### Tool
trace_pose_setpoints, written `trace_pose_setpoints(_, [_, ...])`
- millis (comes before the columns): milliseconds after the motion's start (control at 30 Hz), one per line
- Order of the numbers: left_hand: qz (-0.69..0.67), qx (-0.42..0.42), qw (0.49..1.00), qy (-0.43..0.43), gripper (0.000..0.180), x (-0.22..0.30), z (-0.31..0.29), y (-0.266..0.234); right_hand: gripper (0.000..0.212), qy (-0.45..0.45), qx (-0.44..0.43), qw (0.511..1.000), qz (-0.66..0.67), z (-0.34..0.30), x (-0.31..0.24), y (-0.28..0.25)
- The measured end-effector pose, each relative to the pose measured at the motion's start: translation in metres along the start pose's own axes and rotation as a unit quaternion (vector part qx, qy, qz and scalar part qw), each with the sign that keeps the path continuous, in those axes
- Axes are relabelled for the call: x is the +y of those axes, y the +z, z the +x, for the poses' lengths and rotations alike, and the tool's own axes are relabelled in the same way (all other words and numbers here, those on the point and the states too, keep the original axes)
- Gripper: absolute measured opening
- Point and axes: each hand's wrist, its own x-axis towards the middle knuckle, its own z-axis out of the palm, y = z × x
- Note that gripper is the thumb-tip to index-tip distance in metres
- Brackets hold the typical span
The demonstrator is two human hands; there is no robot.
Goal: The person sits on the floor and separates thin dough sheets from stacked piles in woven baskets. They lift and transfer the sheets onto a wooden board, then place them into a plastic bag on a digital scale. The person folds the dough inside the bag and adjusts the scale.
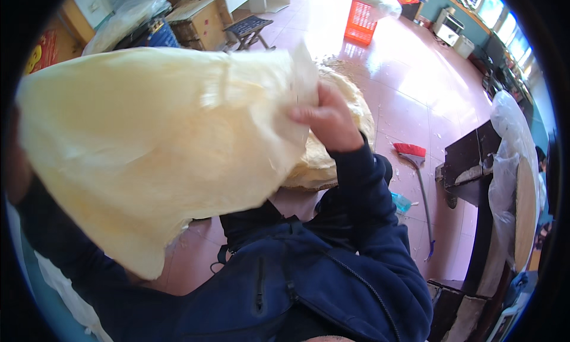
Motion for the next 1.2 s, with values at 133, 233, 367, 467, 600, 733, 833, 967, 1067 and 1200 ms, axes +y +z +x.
trace_pose_setpoints(133, [0.005,-0.181,0.984,0.002,0.021,-0.011,0.008,0.045,0.028,0.047,0.09,0.994,-0.036,-0.05,0.001,-0.04])
trace_pose_setpoints(233, [0.013,-0.205,0.977,0.049,0.023,-0.02,0.023,0.085,0.027,0.048,0.152,0.985,0.072,-0.065,0.003,-0.076])
trace_pose_setpoints(367, [-0.081,-0.239,0.966,0.061,0.031,-0.074,0.095,0.218,0.023,0.046,0.202,0.97,0.124,-0.049,0.018,-0.136])
trace_pose_setpoints(467, [-0.059,-0.171,0.975,0.129,0.039,-0.133,0.116,0.369,0.02,0.056,0.268,0.959,0.078,-0.034,0.046,-0.187])
trace_pose_setpoints(600, [0.117,-0.238,0.958,0.113,0.046,-0.204,0.046,0.475,0.013,0.136,0.353,0.924,-0.05,-0.031,0.093,-0.241])
trace_pose_setpoints(733, [0.07,-0.33,0.941,0.04,0.049,-0.233,-0.052,0.459,0.009,0.17,0.375,0.91,-0.039,-0.048,0.123,-0.263])
trace_pose_setpoints(833, [0.136,-0.399,0.903,-0.079,0.051,-0.234,-0.102,0.422,0.014,0.206,0.38,0.898,-0.082,-0.056,0.123,-0.267])
trace_pose_setpoints(967, [0.123,-0.461,0.843,-0.25,0.059,-0.234,-0.142,0.4,0.014,0.201,0.395,0.894,-0.065,-0.056,0.109,-0.264])
trace_pose_setpoints(1067, [0.086,-0.454,0.833,-0.305,0.059,-0.239,-0.162,0.399,0.018,0.16,0.411,0.897,0.004,-0.054,0.105,-0.265])
trace_pose_setpoints(1200, [0.071,-0.416,0.857,-0.295,0.061,-0.23,-0.17,0.392,0.017,0.131,0.456,0.88,0.025,-0.054,0.116,-0.275])
